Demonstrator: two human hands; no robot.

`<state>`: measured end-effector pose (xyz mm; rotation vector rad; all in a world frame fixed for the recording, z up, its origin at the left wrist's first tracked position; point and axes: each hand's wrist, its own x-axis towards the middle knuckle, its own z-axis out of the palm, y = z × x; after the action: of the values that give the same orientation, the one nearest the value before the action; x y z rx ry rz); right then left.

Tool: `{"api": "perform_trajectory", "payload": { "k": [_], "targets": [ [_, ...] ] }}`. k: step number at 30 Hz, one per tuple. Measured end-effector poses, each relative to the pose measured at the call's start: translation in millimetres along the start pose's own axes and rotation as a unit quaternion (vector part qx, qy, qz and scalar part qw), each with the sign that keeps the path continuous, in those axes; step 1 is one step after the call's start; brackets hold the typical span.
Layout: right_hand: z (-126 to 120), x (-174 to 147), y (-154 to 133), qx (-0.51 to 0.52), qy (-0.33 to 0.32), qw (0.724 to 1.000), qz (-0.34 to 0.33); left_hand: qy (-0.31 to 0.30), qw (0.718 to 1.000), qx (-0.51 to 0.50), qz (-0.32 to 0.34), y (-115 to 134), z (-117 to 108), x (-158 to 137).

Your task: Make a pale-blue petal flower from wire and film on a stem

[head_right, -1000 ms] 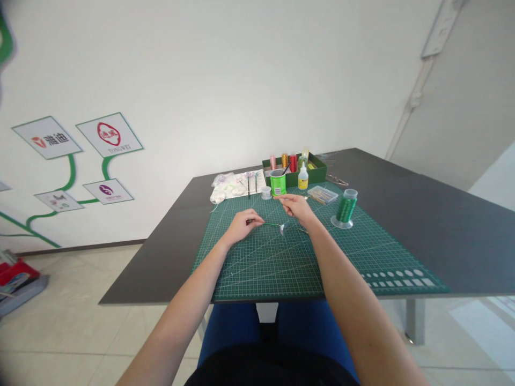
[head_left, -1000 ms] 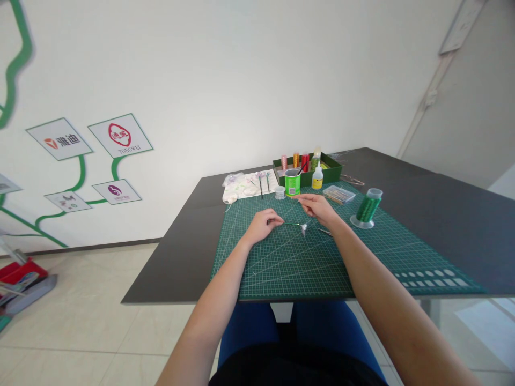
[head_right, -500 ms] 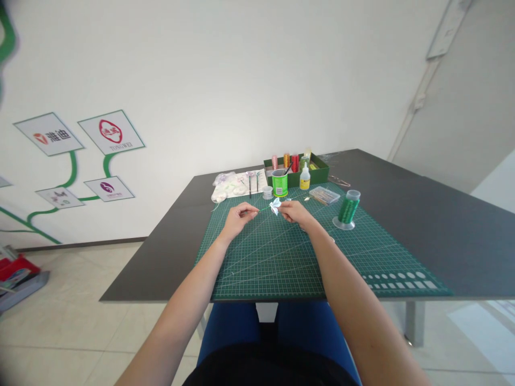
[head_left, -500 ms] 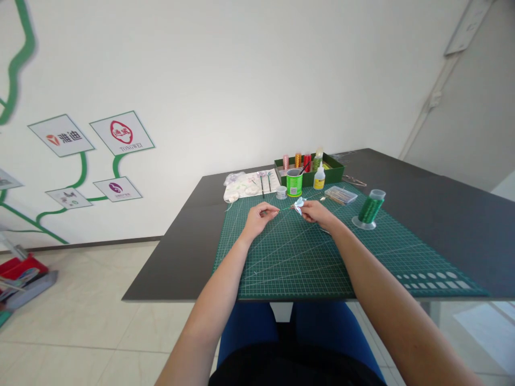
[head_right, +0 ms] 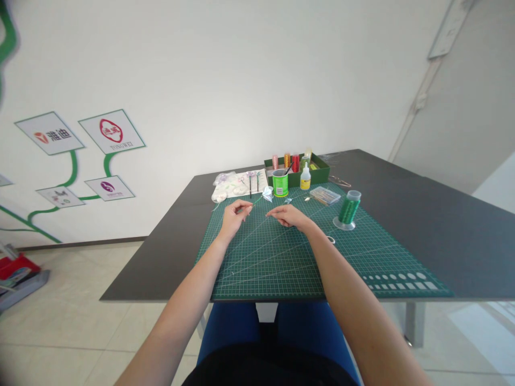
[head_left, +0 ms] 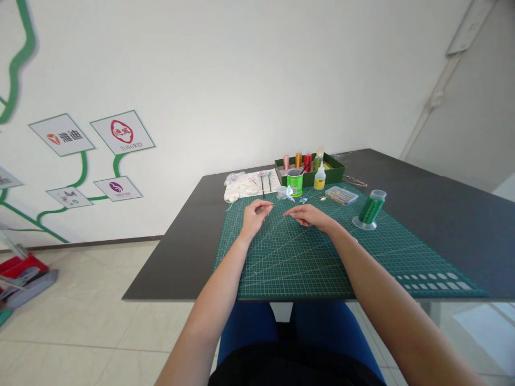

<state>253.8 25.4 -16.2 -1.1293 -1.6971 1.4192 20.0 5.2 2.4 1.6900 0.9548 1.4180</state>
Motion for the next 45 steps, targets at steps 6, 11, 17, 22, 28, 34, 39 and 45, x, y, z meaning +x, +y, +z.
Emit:
{"api": "perform_trajectory", "payload": {
  "k": [6, 11, 17, 22, 28, 34, 39, 45],
  "targets": [
    [1, 0, -1, -0.002, -0.024, 1.000, 0.008, 0.028, 0.999, -0.020, -0.019, -1, -1, 1],
    [2, -2, -3, -0.003, -0.033, 0.999, 0.009, 0.052, 0.998, -0.009, -0.020, -4, -2, 2],
    [2, -4, -6, -0.019, -0.062, 0.998, 0.017, 0.065, 0.998, 0.019, -0.014, -8, -4, 2],
    [1, -5, -6, -0.037, -0.100, 0.994, 0.021, 0.077, 0.996, 0.049, 0.017, -14, -7, 4],
    [1, -6, -8, -0.026, -0.139, 0.990, 0.017, 0.094, 0.993, 0.067, 0.022, -17, -8, 5],
    [1, -7, -9, -0.011, -0.159, 0.987, 0.021, 0.102, 0.991, 0.080, 0.011, -17, -8, 5],
    [2, -10, -12, -0.003, -0.172, 0.985, 0.010, 0.111, 0.988, 0.107, 0.013, -18, -10, 5],
    [3, -10, -14, -0.008, -0.195, 0.981, 0.015, 0.109, 0.978, 0.168, 0.061, -18, -10, 3]
  ]
}}
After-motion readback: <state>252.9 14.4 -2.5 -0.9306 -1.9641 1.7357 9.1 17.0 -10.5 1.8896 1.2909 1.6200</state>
